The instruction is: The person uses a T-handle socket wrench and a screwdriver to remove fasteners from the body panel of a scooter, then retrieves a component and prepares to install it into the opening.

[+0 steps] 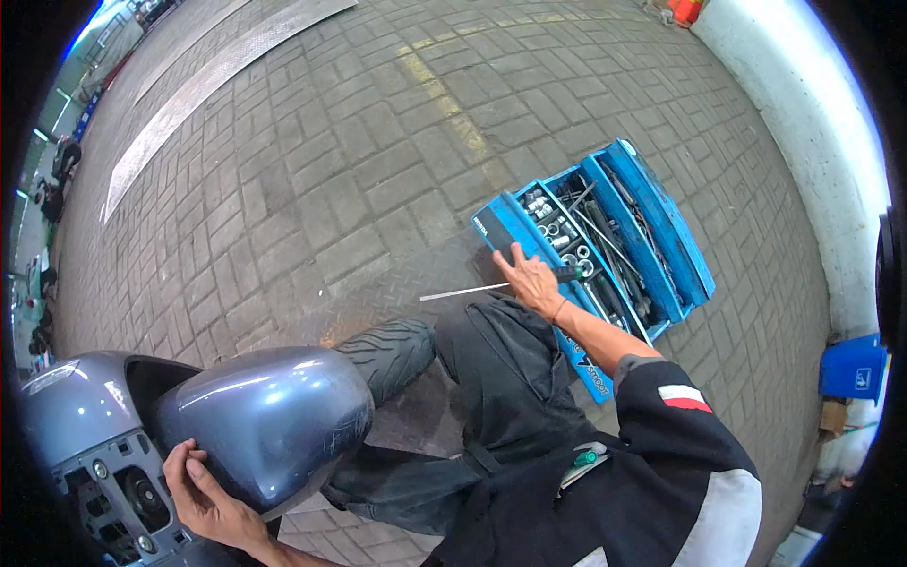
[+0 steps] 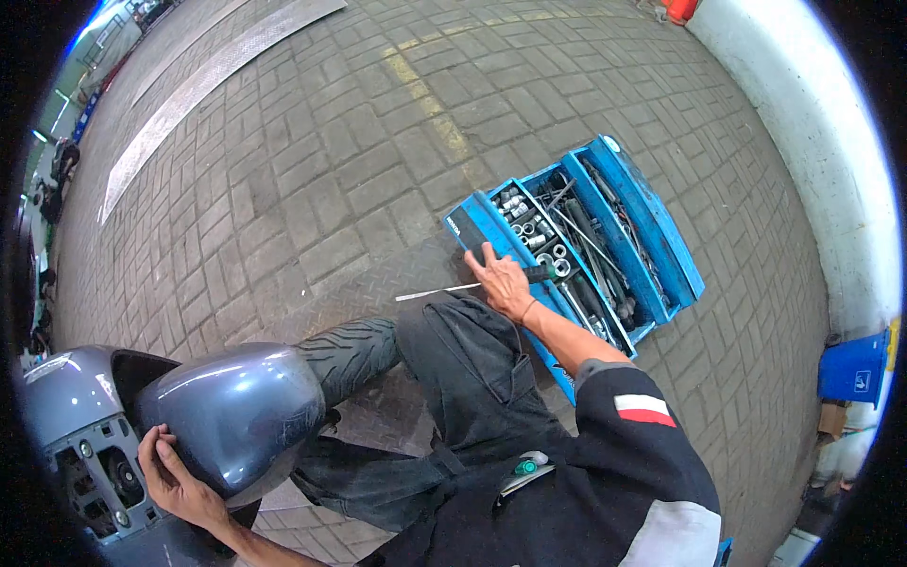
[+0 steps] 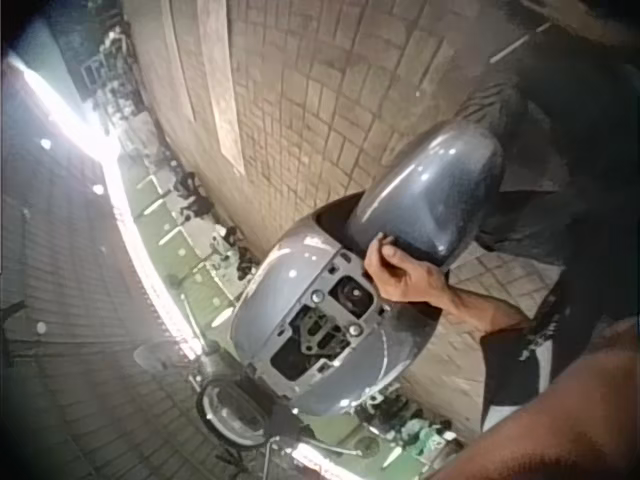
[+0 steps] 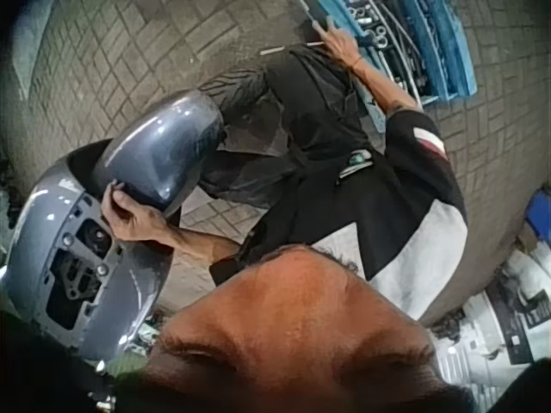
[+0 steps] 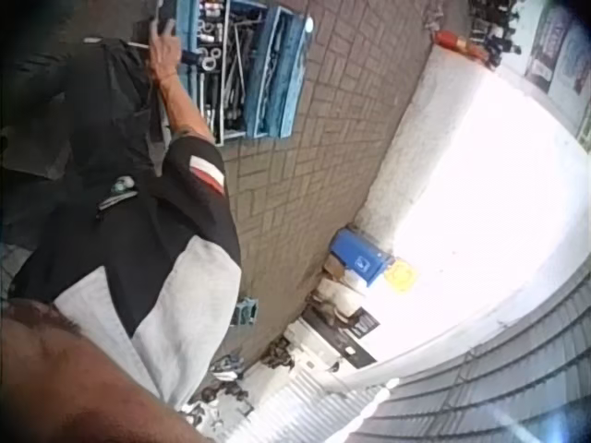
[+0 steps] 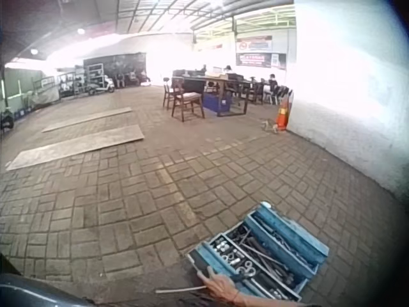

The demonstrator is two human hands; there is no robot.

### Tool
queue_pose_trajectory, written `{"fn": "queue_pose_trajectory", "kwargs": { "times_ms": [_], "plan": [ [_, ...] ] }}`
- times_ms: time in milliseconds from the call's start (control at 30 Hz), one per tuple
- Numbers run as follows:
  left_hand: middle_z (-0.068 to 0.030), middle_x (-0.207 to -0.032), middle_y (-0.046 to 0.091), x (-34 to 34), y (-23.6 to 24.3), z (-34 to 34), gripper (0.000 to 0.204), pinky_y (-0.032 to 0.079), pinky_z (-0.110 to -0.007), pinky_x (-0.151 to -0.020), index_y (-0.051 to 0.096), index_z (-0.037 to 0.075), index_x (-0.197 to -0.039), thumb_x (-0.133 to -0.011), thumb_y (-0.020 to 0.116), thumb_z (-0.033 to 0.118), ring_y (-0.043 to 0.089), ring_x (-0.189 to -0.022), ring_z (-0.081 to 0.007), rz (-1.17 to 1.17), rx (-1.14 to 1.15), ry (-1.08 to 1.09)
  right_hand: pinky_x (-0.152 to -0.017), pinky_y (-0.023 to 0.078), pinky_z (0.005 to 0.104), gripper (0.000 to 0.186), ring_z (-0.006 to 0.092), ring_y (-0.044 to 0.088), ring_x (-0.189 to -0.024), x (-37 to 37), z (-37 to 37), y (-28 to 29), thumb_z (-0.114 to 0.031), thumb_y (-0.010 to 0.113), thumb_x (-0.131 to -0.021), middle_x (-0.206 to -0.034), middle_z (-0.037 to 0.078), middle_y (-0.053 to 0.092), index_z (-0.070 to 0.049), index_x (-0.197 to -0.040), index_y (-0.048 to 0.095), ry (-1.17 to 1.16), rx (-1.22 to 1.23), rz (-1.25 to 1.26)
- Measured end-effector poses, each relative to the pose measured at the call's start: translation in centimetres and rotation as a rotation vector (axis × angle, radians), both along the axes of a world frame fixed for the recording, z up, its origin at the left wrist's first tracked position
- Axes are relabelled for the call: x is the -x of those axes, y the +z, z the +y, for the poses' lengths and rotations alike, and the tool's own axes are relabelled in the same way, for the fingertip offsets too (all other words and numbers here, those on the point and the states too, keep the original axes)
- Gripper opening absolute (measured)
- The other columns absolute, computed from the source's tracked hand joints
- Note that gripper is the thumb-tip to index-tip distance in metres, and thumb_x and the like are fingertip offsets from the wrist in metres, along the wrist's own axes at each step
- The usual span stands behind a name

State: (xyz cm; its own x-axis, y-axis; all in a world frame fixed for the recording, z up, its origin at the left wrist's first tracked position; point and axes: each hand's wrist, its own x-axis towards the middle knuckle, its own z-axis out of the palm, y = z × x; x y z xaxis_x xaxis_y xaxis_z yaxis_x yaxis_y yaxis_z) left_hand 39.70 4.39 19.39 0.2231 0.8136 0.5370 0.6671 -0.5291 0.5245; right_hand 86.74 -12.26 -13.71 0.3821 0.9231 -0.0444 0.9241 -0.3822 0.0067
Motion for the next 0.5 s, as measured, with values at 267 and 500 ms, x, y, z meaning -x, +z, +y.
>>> {"fn": "queue_pose_trajectory", "kwargs": {
  "times_ms": [267,500],
  "plan": [
    [-0.0158,-0.114,0.067,-0.6,-0.1,-0.1,0.019,0.051,-0.031,-0.086,0.067,-0.007,-0.117,-0.107,0.052,0.0,0.061,-0.097,-0.0195,-0.042,0.033,-0.032,-0.07,0.059,0.0508,0.08,0.0391,0.07,-0.086,-9.8,-5.7,5.9,-0.004,0.072,-0.073,-0.132,0.022,0.054,-0.02,-0.15,0.054,-0.168,-0.008,0.006],
    [-0.0167,-0.099,0.07,-1.0,0.5,-0.7,0.012,0.054,-0.037,-0.084,0.07,-0.002,-0.104,-0.102,0.061,0.006,0.068,-0.091,-0.0286,0.078,-0.117,0.067,-0.085,0.06,0.0482,0.079,0.0392,0.071,-0.104,-11.7,-5.0,5.3,-0.006,0.069,-0.082,-0.144,0.019,0.057,-0.038,-0.152,0.054,-0.12,-0.011,-0.127]
  ]
}}
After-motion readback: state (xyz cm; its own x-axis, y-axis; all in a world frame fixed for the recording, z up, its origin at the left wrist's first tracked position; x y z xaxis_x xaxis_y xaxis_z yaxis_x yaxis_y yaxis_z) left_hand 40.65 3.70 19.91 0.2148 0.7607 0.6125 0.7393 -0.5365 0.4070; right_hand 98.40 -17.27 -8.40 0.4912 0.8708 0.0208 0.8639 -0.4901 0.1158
